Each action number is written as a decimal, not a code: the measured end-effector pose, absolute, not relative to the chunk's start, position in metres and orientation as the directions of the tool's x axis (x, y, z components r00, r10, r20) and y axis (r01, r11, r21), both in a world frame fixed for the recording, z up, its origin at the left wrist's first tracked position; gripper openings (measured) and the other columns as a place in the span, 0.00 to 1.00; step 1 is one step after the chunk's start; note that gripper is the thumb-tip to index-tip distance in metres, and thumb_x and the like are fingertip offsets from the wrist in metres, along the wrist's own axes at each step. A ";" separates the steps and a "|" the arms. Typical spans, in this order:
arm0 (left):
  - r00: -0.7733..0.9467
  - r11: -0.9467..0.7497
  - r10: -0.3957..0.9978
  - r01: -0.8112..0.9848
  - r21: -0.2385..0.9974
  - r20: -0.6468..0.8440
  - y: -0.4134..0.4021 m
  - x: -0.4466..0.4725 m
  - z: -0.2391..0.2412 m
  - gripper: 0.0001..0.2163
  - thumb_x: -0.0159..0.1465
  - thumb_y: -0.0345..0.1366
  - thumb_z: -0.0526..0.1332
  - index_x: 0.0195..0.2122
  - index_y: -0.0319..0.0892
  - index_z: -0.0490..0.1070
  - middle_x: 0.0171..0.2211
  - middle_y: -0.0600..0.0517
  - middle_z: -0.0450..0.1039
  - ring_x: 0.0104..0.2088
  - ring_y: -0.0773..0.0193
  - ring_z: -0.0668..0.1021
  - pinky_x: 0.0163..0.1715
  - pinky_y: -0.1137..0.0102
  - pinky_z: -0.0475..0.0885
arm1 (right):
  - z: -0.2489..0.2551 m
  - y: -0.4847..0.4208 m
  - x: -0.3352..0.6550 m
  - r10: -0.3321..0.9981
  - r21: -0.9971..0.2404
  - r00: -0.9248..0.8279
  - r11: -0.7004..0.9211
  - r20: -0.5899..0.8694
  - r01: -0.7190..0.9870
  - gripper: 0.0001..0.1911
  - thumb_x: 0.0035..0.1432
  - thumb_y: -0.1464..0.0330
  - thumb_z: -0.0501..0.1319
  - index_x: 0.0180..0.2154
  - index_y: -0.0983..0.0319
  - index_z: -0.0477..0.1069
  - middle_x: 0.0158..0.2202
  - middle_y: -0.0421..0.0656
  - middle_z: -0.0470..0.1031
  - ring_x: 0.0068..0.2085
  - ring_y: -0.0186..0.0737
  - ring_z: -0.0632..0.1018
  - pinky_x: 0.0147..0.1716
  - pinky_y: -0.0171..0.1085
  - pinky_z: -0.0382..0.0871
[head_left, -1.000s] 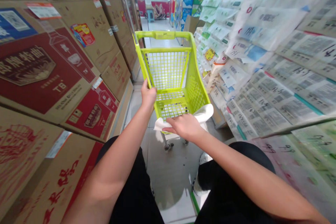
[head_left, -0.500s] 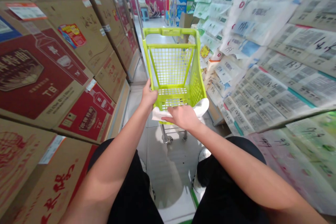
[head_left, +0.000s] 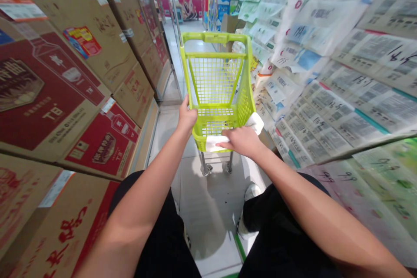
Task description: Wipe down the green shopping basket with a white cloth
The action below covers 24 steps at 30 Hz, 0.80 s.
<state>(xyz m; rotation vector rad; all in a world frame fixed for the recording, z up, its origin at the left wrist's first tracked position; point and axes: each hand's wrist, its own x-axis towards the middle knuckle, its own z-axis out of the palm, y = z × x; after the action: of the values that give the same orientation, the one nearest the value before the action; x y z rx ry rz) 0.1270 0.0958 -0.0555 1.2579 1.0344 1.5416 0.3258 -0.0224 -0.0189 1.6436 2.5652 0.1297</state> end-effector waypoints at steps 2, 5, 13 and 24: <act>-0.128 -0.286 0.954 -0.111 0.952 0.272 0.090 0.133 -0.056 0.30 0.52 0.26 0.61 0.59 0.43 0.72 0.58 0.49 0.79 0.57 0.55 0.81 0.60 0.59 0.76 | -0.019 -0.025 0.315 0.899 0.118 -0.436 0.437 -0.033 0.892 0.34 0.70 0.41 0.46 0.49 0.60 0.76 0.38 0.52 0.83 0.40 0.52 0.84 0.36 0.39 0.67; -0.138 -0.290 0.951 -0.097 0.952 0.275 0.083 0.138 -0.055 0.29 0.52 0.24 0.58 0.57 0.42 0.73 0.57 0.50 0.79 0.57 0.56 0.81 0.60 0.61 0.77 | -0.020 -0.027 0.292 0.886 0.104 -0.463 0.461 -0.012 0.881 0.31 0.70 0.43 0.50 0.49 0.60 0.77 0.38 0.52 0.83 0.40 0.52 0.84 0.37 0.40 0.68; -0.101 -0.200 0.976 -0.057 0.978 0.194 0.100 0.121 -0.062 0.38 0.49 0.22 0.60 0.65 0.42 0.69 0.62 0.48 0.76 0.62 0.50 0.77 0.62 0.54 0.75 | -0.016 -0.030 0.267 0.882 0.046 -0.470 0.469 0.018 0.882 0.27 0.72 0.47 0.51 0.50 0.59 0.76 0.38 0.52 0.83 0.41 0.51 0.84 0.39 0.40 0.69; -0.025 -0.218 0.976 -0.027 0.976 0.218 0.134 0.074 -0.061 0.36 0.46 0.21 0.64 0.60 0.43 0.74 0.62 0.46 0.75 0.64 0.50 0.75 0.67 0.53 0.67 | -0.016 -0.035 0.297 0.918 0.103 -0.392 0.397 -0.065 0.912 0.34 0.73 0.45 0.41 0.52 0.61 0.73 0.42 0.55 0.83 0.41 0.51 0.84 0.35 0.38 0.67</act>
<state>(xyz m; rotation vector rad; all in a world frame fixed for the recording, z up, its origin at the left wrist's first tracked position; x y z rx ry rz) 0.0736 0.1340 -0.0607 1.3360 1.0915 1.3998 0.2965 -0.0348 -0.0159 1.6646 2.5310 0.0759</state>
